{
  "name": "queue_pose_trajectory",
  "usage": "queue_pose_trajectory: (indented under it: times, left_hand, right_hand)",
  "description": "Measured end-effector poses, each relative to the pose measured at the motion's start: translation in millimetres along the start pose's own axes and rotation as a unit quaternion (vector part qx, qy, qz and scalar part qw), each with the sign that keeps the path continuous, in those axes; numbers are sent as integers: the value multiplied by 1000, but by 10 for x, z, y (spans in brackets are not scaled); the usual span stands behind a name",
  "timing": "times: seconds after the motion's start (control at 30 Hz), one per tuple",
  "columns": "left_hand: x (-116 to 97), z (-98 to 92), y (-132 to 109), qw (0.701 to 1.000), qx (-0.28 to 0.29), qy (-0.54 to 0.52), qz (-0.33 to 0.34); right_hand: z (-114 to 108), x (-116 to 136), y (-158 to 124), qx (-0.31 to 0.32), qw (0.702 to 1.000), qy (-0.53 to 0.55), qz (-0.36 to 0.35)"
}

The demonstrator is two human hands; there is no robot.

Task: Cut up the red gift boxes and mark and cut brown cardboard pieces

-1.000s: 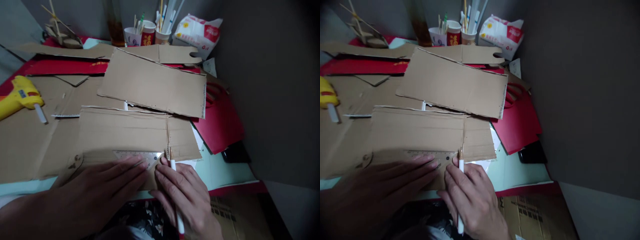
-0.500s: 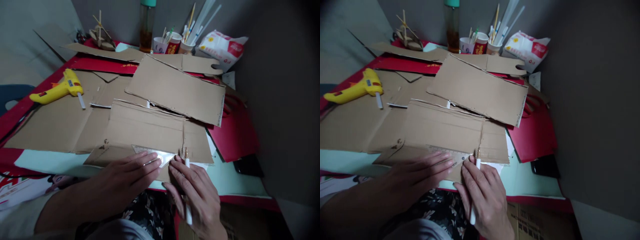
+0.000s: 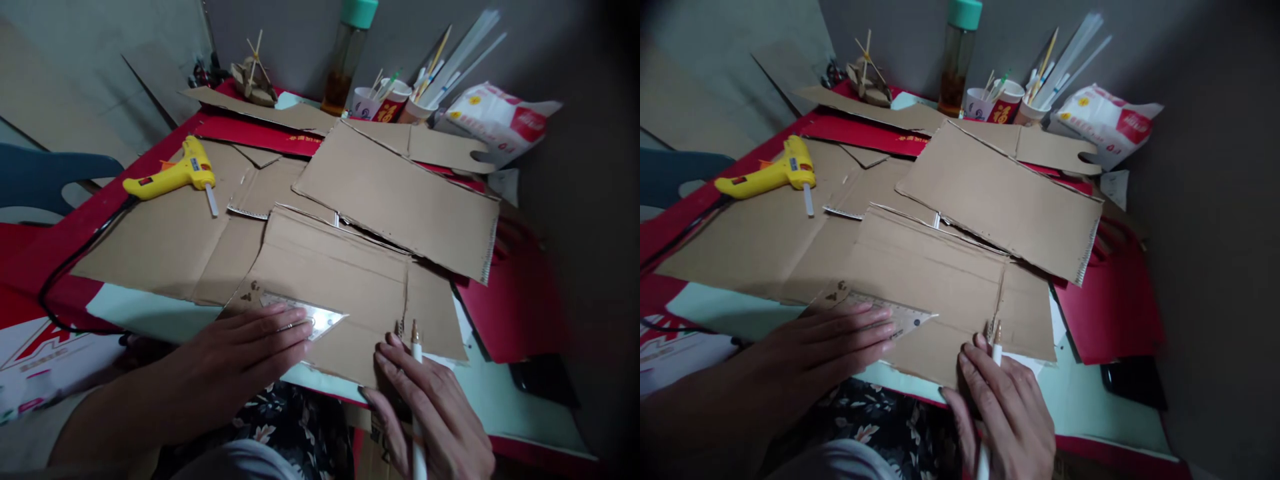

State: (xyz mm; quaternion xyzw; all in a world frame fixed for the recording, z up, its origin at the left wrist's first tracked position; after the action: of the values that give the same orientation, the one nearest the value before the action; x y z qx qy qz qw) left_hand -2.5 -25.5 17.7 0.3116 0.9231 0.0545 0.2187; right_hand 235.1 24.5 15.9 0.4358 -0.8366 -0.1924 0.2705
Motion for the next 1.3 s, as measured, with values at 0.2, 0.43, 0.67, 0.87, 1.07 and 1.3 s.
queue_pose_trajectory:
  times: [0.2,0.43,0.67,0.87,1.07,1.3]
  left_hand:
    - [26,-25,-46,998,-26,-59,22]
    - [58,82,-116,996,-73,-53,13]
    - [96,59,-92,993,-111,-8,-47]
    - [129,-102,-209,988,-134,-18,-77]
    - [322,-230,-155,946,-205,92,-232]
    - [455,-203,-42,936,-177,146,-267]
  right_hand:
    - [7,-15,-6,33,999,-21,-15]
    - [-11,-9,13,43,999,-10,6]
    - [-22,-1,16,61,998,-5,4]
    - [-5,-8,15,72,997,-9,-13]
    - [-47,120,164,67,997,-25,9]
    - [292,429,570,35,999,-35,15]
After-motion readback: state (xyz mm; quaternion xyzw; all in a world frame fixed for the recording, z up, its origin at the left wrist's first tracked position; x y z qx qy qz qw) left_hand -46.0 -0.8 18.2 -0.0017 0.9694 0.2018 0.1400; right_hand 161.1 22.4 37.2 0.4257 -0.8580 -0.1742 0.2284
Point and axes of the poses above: each hand's wrist, its own y-axis towards the middle knuckle, its own z-axis out of the palm, x = y × z, the point moved 4 cm from there along y, towards the middle knuckle, and after that the axes turned 2 degrees about -z, right-handed, at the moved point
